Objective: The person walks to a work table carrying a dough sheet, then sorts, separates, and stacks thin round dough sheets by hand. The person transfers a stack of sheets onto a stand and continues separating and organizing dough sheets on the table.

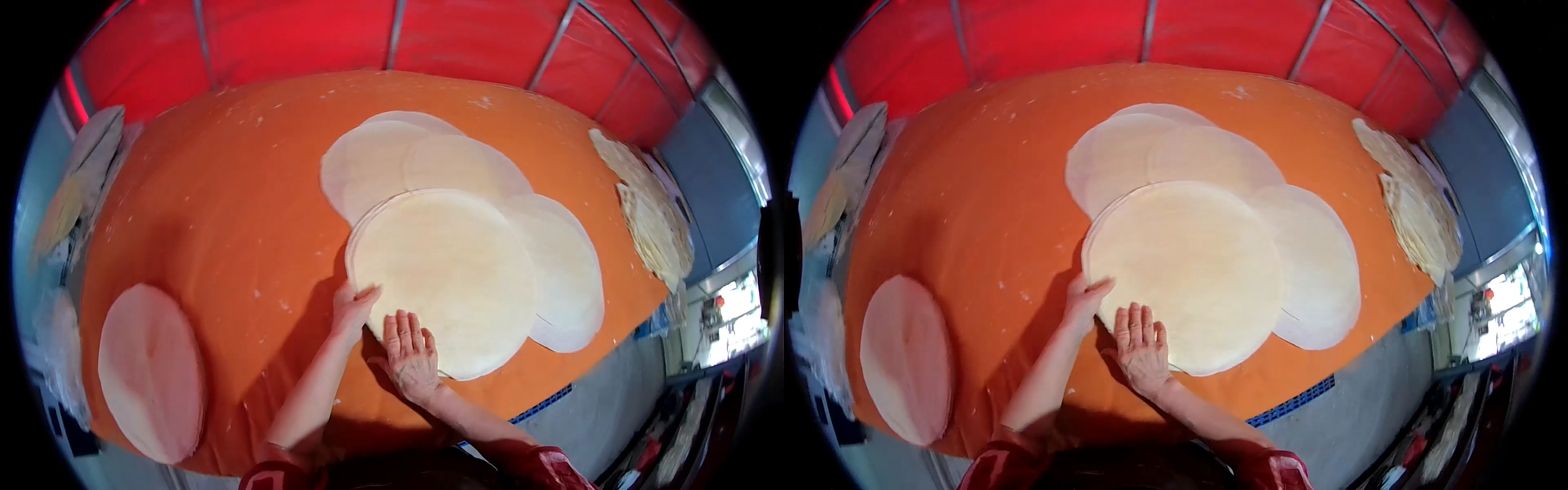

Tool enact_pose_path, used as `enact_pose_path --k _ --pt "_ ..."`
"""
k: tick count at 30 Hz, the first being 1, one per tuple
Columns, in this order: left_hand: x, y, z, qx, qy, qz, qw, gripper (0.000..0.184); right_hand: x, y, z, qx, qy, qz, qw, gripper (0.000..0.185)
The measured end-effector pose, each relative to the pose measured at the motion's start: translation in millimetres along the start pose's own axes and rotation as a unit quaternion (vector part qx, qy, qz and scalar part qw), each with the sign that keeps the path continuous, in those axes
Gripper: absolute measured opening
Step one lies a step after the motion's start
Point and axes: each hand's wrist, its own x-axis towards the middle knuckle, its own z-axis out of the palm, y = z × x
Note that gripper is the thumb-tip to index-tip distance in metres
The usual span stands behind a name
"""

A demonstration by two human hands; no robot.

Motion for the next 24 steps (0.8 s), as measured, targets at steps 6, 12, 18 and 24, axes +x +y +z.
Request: enact_pose_path --k 6,12,18,24 --pt "-34 13 -8 -0.189 -0.005 -0.003 0.982 0.033 -6 1 -31 -0.077 -0.125 -0.022 0.989 0.057" --pt "-75 9 -79 -0.135 0.098 -0.036 0.985 0.033 2 96 -60 0.481 0.019 0.094 0.871 0.066" --pt "-78 3 -59 -0.075 0.156 0.140 0.975 0.031 -27 146 -1 0.440 0.172 0.306 0.826 0.064" --pt "-54 10 -70 0.002 0.230 0.078 0.970 0.023 -20 143 6 0.413 0.227 0.368 0.802 0.059"
